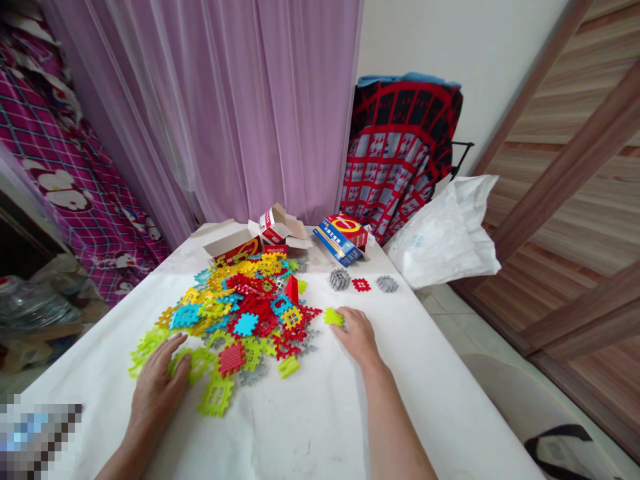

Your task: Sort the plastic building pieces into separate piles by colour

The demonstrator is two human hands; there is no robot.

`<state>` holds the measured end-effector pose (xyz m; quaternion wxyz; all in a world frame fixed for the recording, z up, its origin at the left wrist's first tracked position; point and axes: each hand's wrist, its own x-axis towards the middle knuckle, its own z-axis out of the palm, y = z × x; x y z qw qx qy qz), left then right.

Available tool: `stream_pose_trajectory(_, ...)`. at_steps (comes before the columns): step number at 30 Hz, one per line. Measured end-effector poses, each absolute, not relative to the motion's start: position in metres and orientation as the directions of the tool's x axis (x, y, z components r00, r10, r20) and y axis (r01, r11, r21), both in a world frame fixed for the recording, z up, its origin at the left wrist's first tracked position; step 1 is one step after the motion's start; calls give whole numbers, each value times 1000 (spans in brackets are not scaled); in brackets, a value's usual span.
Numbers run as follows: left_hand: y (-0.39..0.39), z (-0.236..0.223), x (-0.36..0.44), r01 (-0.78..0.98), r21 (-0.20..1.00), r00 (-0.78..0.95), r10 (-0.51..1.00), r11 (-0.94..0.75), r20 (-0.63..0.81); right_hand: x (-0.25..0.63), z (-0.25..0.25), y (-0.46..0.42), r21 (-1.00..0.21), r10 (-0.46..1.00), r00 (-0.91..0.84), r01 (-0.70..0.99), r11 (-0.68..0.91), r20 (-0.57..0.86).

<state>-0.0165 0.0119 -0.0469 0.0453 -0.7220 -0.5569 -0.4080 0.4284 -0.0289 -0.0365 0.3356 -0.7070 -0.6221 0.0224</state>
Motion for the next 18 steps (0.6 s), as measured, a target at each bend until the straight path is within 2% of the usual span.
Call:
stream_pose_trajectory(7, 11, -47, -16, 826, 425, 29, 781, -370, 624, 422, -39, -27, -530, 856, 278, 848, -5, 436)
stream_pose_trajectory(12, 12, -48, -15, 815, 443, 23, 784, -374, 620, 418, -42, -21, -602, 837, 371, 796, -63, 403)
stream_pose_trajectory(15, 13, -50, -16, 813, 447, 21, 786, -374, 618, 410, -40, -8, -625, 847, 354, 780, -33, 397)
stream_pose_trajectory(18, 14, -51, -16, 816, 443, 23, 785, -372, 618, 401, -36, 6, -590, 854, 318, 807, -16, 412)
